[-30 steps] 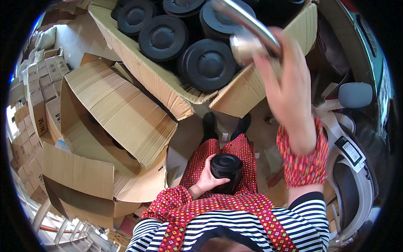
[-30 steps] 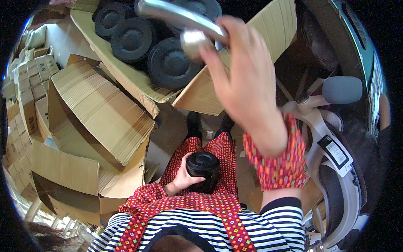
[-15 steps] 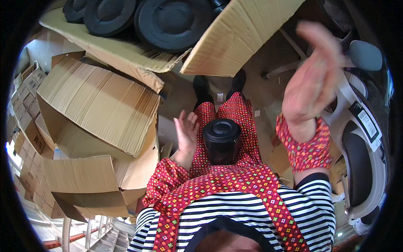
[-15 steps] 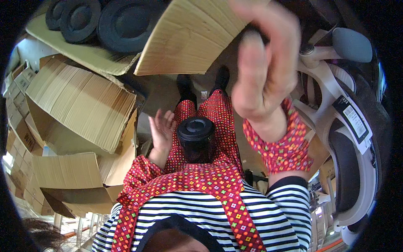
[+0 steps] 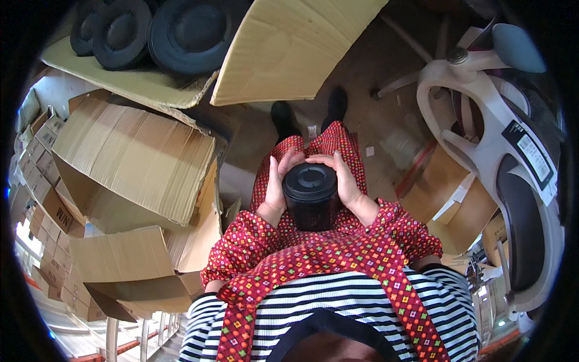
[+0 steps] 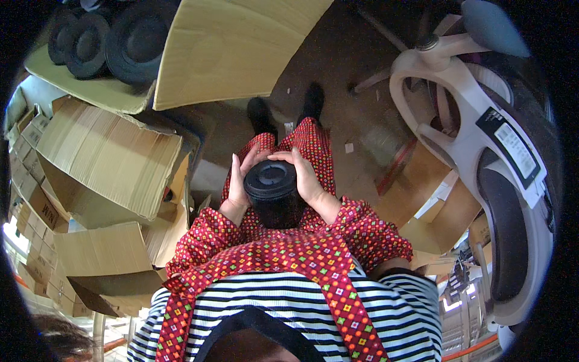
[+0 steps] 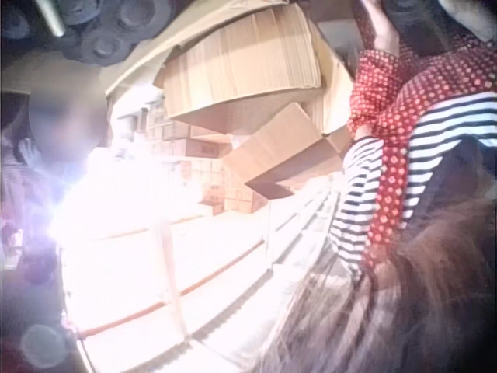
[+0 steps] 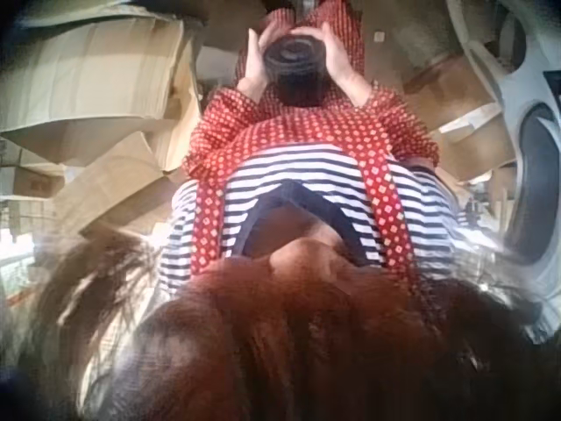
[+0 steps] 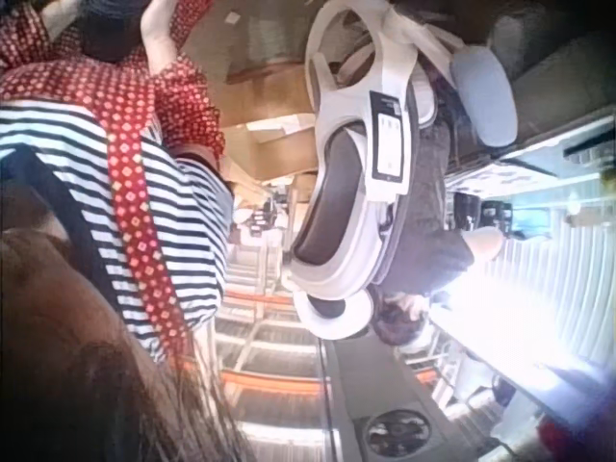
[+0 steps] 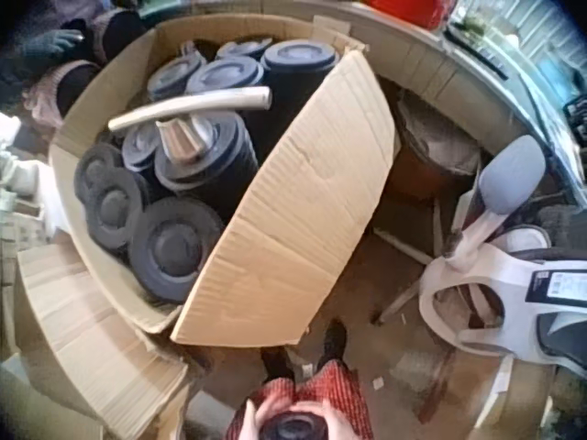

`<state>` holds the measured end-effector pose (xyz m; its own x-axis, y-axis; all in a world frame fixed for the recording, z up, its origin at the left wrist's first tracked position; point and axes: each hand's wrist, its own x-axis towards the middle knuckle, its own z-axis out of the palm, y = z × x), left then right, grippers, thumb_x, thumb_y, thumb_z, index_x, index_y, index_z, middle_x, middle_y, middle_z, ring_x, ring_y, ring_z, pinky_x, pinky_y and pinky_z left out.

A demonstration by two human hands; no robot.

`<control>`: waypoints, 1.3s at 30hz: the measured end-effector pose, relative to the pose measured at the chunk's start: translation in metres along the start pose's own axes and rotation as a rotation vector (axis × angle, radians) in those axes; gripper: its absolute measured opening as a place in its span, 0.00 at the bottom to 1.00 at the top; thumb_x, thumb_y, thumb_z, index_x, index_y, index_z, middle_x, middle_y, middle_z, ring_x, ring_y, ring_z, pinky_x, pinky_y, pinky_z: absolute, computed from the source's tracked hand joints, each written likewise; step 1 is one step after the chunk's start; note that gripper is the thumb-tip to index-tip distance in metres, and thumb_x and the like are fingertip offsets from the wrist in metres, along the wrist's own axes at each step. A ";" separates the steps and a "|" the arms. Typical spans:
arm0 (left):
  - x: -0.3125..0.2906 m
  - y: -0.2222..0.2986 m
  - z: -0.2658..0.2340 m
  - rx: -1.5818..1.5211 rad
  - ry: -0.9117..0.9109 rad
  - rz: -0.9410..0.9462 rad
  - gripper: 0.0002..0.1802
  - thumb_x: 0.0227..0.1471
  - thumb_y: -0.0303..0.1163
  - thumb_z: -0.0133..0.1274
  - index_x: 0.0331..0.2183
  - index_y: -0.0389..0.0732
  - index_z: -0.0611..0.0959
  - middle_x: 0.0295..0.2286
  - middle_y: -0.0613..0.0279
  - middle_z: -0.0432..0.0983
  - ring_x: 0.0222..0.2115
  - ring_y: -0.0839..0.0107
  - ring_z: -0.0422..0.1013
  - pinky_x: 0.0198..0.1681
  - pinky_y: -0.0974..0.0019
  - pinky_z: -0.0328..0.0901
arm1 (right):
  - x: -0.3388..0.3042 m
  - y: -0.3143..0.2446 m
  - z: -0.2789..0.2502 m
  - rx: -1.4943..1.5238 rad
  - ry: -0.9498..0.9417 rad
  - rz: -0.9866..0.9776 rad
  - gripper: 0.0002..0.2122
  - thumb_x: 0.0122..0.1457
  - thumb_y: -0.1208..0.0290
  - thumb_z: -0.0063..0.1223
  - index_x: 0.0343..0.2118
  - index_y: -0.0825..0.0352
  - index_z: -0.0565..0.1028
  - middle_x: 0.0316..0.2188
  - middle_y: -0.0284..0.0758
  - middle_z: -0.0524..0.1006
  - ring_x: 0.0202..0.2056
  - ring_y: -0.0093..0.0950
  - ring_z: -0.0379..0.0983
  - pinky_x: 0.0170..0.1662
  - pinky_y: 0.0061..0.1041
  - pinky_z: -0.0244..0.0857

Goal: The person picks black kettle bodies and lids from a cardboard box, inserts a metal spout into each kettle, and places the assembled units on a green workbench. The person also stacks loose lids on the table while another worker assembles kettles nearby.

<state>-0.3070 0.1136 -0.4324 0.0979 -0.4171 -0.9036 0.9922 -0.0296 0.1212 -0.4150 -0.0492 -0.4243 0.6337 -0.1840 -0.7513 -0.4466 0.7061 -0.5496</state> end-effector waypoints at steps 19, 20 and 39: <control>-0.196 0.162 0.236 0.677 -0.111 0.320 0.38 0.72 0.58 0.26 0.68 0.41 0.64 0.57 0.62 0.70 0.55 0.70 0.65 0.57 0.65 0.58 | -0.031 -0.253 0.014 0.642 -0.549 0.062 0.20 0.63 0.60 0.44 0.50 0.71 0.74 0.52 0.47 0.77 0.49 0.40 0.77 0.56 0.36 0.71; -0.210 0.173 0.240 0.740 -0.163 0.377 0.38 0.72 0.57 0.26 0.68 0.41 0.66 0.53 0.65 0.72 0.49 0.71 0.67 0.56 0.64 0.60 | -0.039 -0.271 0.025 0.676 -0.632 0.074 0.21 0.62 0.60 0.43 0.50 0.71 0.74 0.52 0.49 0.76 0.49 0.42 0.77 0.56 0.38 0.71; -0.291 0.213 0.269 0.289 -0.618 0.499 0.35 0.66 0.50 0.42 0.65 0.37 0.67 0.63 0.47 0.64 0.61 0.55 0.65 0.65 0.53 0.61 | -0.204 -0.386 0.110 -0.455 -0.004 -1.097 0.37 0.74 0.43 0.19 0.51 0.72 0.77 0.53 0.41 0.77 0.57 0.30 0.69 0.63 0.31 0.56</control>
<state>-0.1445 -0.0156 -0.0331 0.3757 -0.8625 -0.3391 0.7768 0.0936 0.6227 -0.3019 -0.2087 -0.0190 0.8193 -0.5363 0.2030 0.1540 -0.1353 -0.9788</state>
